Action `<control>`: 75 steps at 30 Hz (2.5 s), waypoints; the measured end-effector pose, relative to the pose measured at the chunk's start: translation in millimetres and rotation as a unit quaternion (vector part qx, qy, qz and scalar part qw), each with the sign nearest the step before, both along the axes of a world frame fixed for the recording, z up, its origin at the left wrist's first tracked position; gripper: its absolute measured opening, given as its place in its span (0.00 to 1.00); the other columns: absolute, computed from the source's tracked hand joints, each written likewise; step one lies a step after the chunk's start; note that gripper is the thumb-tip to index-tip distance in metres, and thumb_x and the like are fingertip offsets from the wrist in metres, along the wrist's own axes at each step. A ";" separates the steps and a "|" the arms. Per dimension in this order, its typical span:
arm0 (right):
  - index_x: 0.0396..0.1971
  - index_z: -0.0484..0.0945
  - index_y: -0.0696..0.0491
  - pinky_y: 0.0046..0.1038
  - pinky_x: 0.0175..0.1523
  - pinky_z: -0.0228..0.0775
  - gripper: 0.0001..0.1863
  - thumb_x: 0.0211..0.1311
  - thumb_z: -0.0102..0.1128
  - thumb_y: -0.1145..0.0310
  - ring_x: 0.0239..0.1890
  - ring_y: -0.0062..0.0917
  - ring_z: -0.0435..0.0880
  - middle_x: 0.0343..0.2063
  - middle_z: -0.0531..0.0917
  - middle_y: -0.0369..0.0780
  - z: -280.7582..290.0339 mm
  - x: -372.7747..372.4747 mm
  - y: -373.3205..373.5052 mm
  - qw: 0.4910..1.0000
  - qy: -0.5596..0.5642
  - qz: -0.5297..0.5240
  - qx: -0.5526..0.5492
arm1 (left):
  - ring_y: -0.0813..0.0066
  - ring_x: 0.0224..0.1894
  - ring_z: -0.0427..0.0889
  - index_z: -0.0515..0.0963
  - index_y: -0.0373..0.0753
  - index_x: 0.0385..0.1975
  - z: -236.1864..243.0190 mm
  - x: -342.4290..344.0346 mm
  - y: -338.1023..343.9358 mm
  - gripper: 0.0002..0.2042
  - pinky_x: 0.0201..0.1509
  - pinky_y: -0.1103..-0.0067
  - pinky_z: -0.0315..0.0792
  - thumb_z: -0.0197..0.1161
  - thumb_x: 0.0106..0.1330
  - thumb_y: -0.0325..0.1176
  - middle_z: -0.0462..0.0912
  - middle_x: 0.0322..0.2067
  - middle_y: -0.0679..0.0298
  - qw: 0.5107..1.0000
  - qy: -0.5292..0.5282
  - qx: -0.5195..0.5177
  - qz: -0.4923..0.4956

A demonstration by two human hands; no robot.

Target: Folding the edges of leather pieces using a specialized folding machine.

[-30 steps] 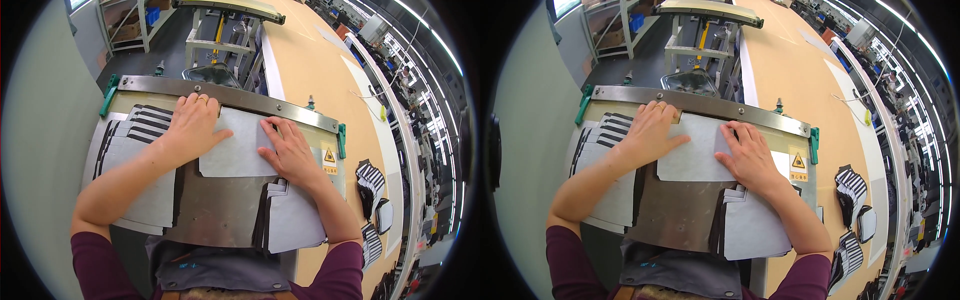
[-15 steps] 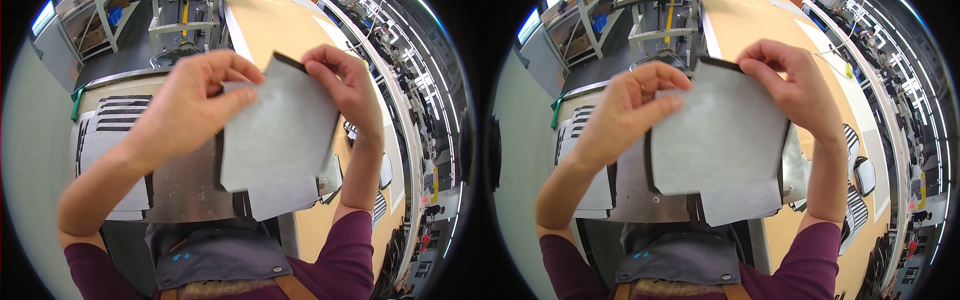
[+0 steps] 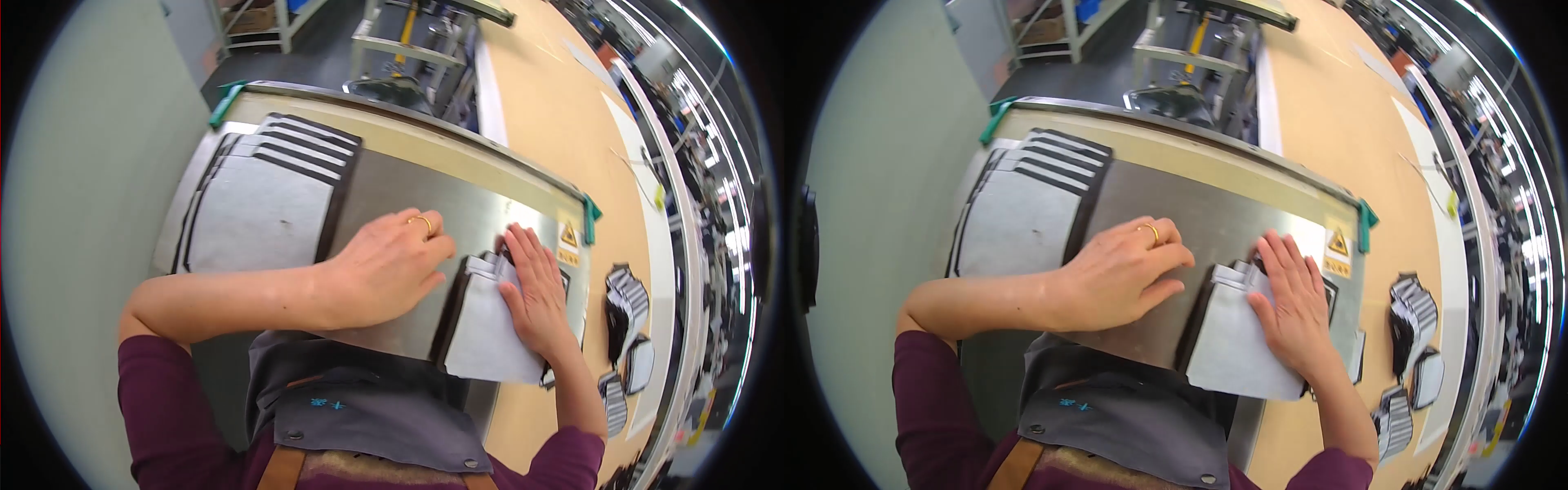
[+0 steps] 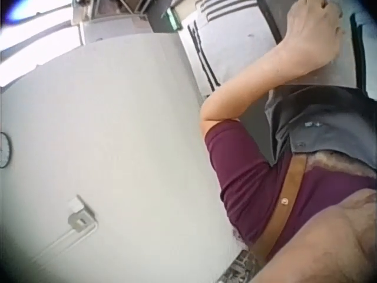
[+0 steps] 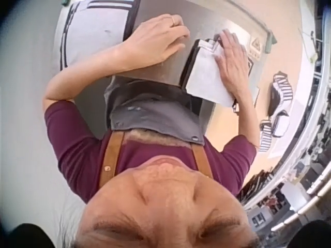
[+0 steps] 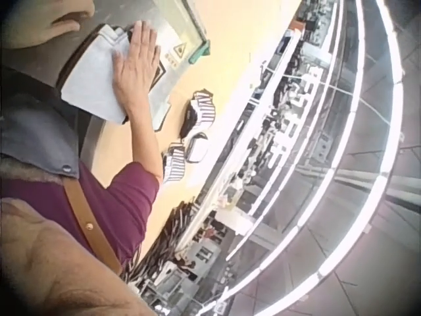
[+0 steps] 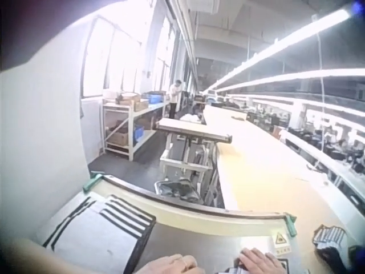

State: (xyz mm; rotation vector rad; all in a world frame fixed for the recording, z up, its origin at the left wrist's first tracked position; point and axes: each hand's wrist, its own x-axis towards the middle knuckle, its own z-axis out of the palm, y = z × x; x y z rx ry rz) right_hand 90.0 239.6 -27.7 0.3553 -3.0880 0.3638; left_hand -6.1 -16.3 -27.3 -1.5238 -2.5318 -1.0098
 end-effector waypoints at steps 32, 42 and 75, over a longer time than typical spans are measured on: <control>0.66 0.64 0.55 0.21 0.33 0.68 0.33 0.63 0.66 0.69 0.26 0.15 0.77 0.25 0.81 0.30 17.4 -107.9 -45.2 0.862 -0.108 -0.049 -0.494 | 0.61 0.48 0.77 0.74 0.36 0.38 38.7 -112.7 9.7 0.11 0.55 0.68 0.68 0.68 0.59 0.29 0.78 0.40 0.58 0.996 -0.093 0.007 0.003; 0.61 0.70 0.56 0.38 0.61 0.65 0.29 0.59 0.66 0.66 0.56 0.39 0.73 0.53 0.75 0.45 -2.7 -120.5 -12.8 0.974 0.209 -0.003 -0.087 | 0.54 0.71 0.60 0.67 0.35 0.64 -21.3 -100.0 6.8 0.32 0.76 0.58 0.48 0.60 0.67 0.51 0.64 0.67 0.51 0.983 0.138 -0.118 0.000; 0.62 0.68 0.59 0.42 0.68 0.58 0.34 0.61 0.65 0.54 0.64 0.44 0.66 0.60 0.69 0.47 -13.5 -113.3 -19.4 0.983 0.172 0.033 -0.055 | 0.54 0.52 0.73 0.75 0.35 0.35 0.8 -118.0 -0.4 0.15 0.56 0.65 0.65 0.68 0.60 0.40 0.77 0.42 0.53 0.983 0.015 -0.100 0.150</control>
